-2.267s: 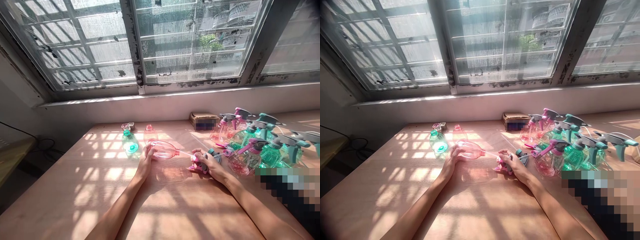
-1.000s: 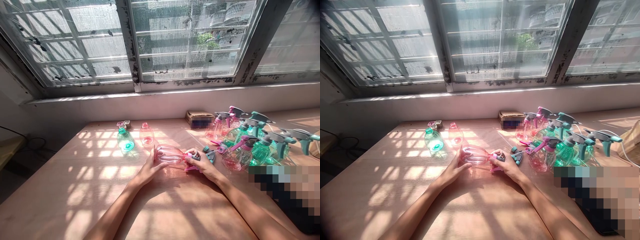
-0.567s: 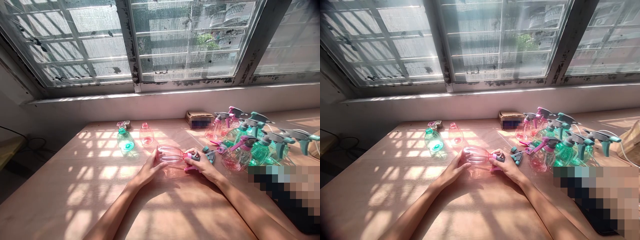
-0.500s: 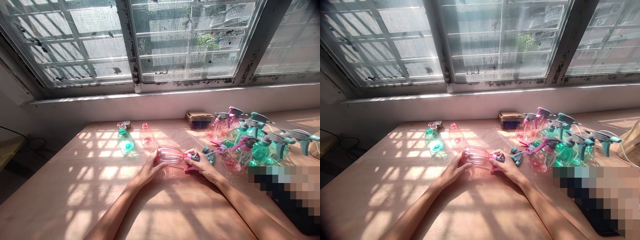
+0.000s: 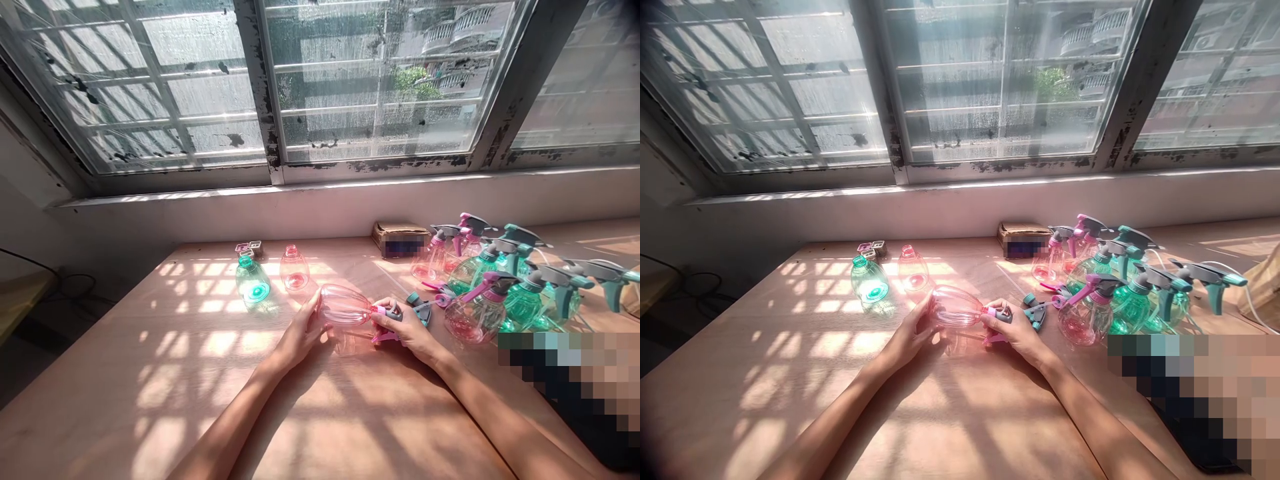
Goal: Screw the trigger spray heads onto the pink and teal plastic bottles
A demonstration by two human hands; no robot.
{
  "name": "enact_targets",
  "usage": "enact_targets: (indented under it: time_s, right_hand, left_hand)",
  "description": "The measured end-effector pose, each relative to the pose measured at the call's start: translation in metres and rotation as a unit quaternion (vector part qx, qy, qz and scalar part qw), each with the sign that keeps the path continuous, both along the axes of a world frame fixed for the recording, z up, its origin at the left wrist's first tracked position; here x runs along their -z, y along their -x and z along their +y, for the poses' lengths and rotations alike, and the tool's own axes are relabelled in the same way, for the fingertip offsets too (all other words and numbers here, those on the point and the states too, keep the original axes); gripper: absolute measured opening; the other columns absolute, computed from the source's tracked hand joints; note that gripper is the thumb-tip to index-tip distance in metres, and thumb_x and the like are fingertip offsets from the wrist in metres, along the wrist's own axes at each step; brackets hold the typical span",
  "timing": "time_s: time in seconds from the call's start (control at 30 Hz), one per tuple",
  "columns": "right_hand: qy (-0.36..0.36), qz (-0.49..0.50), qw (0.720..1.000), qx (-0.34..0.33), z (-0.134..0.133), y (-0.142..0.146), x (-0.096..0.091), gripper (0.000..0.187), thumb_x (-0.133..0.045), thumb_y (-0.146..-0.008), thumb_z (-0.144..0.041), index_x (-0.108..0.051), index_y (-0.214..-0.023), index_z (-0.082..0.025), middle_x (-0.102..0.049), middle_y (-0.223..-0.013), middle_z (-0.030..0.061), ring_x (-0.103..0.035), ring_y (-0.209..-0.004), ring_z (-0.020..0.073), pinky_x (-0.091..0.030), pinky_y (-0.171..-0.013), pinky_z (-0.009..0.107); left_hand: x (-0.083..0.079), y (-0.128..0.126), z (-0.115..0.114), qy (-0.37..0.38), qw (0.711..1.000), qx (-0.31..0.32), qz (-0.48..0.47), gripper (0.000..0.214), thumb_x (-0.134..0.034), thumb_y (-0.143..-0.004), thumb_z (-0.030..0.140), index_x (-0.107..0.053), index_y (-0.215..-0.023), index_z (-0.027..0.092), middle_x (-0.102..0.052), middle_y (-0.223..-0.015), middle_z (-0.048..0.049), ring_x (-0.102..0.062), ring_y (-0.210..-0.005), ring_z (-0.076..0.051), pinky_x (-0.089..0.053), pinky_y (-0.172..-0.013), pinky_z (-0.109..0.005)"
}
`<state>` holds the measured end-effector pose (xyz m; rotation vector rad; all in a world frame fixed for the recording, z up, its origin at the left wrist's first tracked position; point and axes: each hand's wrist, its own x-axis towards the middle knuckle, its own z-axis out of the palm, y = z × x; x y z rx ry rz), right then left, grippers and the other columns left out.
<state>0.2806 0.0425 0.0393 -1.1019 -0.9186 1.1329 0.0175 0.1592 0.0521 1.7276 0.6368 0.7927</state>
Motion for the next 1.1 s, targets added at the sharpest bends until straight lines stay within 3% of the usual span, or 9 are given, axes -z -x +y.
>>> enact_targets:
  time_s: [0.13, 0.37, 0.53, 0.6, 0.7, 0.77, 0.9, 1.03, 1.1]
  right_hand:
    - [-0.007, -0.004, 1.000, -0.005, 0.001, -0.002, 0.004, 0.037, -0.094, -0.090, -0.045, -0.072, -0.104, -0.020, -0.076, -0.077, -0.0037, -0.073, -0.063, 0.0162, -0.068, -0.057, 0.031]
    - [-0.005, -0.014, 0.999, -0.038, 0.001, -0.006, 0.009, 0.015, -0.079, -0.105, -0.031, -0.074, -0.112, -0.018, -0.075, -0.089, -0.0029, -0.074, -0.070, 0.0157, -0.067, -0.066, 0.032]
    - [-0.001, -0.019, 0.999, -0.035, 0.001, -0.010, 0.011, 0.018, -0.077, -0.106, -0.033, -0.074, -0.115, -0.018, -0.077, -0.097, -0.0003, -0.075, -0.073, 0.0162, -0.067, -0.069, 0.034]
    - [-0.002, -0.024, 0.999, -0.033, 0.002, -0.010, 0.012, 0.017, -0.077, -0.106, -0.033, -0.074, -0.115, -0.018, -0.077, -0.097, -0.0001, -0.075, -0.074, 0.0165, -0.067, -0.069, 0.034]
    - [-0.007, -0.033, 0.999, -0.034, 0.003, -0.009, 0.013, 0.017, -0.078, -0.106, -0.032, -0.074, -0.114, -0.017, -0.077, -0.096, -0.0004, -0.075, -0.074, 0.0164, -0.067, -0.068, 0.033]
    - [-0.008, -0.036, 0.999, -0.037, 0.004, -0.011, 0.013, 0.017, -0.077, -0.106, -0.032, -0.074, -0.113, -0.017, -0.077, -0.096, -0.0005, -0.074, -0.073, 0.0161, -0.066, -0.067, 0.032]
    - [-0.006, -0.037, 0.999, -0.035, 0.004, -0.014, 0.015, 0.018, -0.077, -0.107, -0.034, -0.074, -0.114, -0.018, -0.077, -0.097, -0.0001, -0.074, -0.073, 0.0159, -0.066, -0.068, 0.032]
    - [-0.004, -0.036, 0.999, -0.039, 0.004, -0.014, 0.016, 0.018, -0.077, -0.107, -0.034, -0.074, -0.116, -0.018, -0.077, -0.098, 0.0000, -0.074, -0.074, 0.0161, -0.066, -0.068, 0.033]
    - [-0.004, -0.039, 0.998, -0.045, 0.004, -0.014, 0.016, 0.018, -0.078, -0.106, -0.032, -0.074, -0.115, -0.018, -0.077, -0.098, -0.0001, -0.075, -0.075, 0.0165, -0.067, -0.068, 0.033]
  left_hand:
    - [-0.002, 0.000, -0.002, 0.022, 1.000, 0.022, 0.001, 0.083, -0.086, -0.091, 0.043, -0.051, -0.165, 0.031, -0.061, -0.164, -0.0141, -0.055, -0.155, -0.040, -0.040, -0.131, -0.060]
    - [-0.009, 0.000, 0.000, 0.010, 1.000, 0.025, 0.013, 0.061, -0.088, -0.092, 0.044, -0.071, -0.146, 0.021, -0.077, -0.142, -0.0166, -0.067, -0.141, -0.041, -0.046, -0.126, -0.066]
    - [-0.001, 0.000, 0.000, 0.001, 1.000, -0.003, 0.021, 0.086, -0.090, -0.088, 0.042, -0.053, -0.165, 0.030, -0.060, -0.168, -0.0131, -0.051, -0.158, -0.042, -0.031, -0.136, -0.063]
    - [-0.002, 0.002, -0.001, 0.001, 1.000, -0.002, 0.023, 0.089, -0.091, -0.087, 0.043, -0.052, -0.166, 0.028, -0.057, -0.170, -0.0148, -0.053, -0.156, -0.043, -0.038, -0.133, -0.063]
    - [-0.003, 0.003, -0.002, -0.005, 1.000, 0.000, 0.025, 0.067, -0.084, -0.093, 0.049, -0.066, -0.154, 0.026, -0.069, -0.157, -0.0160, -0.062, -0.147, -0.044, -0.049, -0.125, -0.062]
    - [-0.002, 0.003, -0.002, -0.021, 0.999, -0.007, 0.027, 0.060, -0.082, -0.095, 0.047, -0.069, -0.150, 0.026, -0.071, -0.153, -0.0157, -0.061, -0.149, -0.044, -0.046, -0.126, -0.065]
    - [0.001, 0.002, -0.004, -0.056, 0.998, -0.024, 0.032, 0.072, -0.076, -0.100, 0.040, -0.051, -0.166, 0.028, -0.058, -0.169, -0.0143, -0.046, -0.162, -0.042, -0.030, -0.136, -0.067]
    - [-0.001, 0.004, -0.006, -0.048, 0.998, -0.008, 0.045, 0.094, -0.085, -0.094, 0.042, -0.037, -0.174, 0.029, -0.053, -0.174, -0.0168, -0.052, -0.159, -0.042, -0.039, -0.132, -0.062]
    - [-0.003, 0.004, -0.006, -0.039, 0.998, -0.011, 0.045, 0.089, -0.085, -0.094, 0.044, -0.043, -0.171, 0.027, -0.054, -0.172, -0.0188, -0.054, -0.156, -0.043, -0.041, -0.130, -0.062]
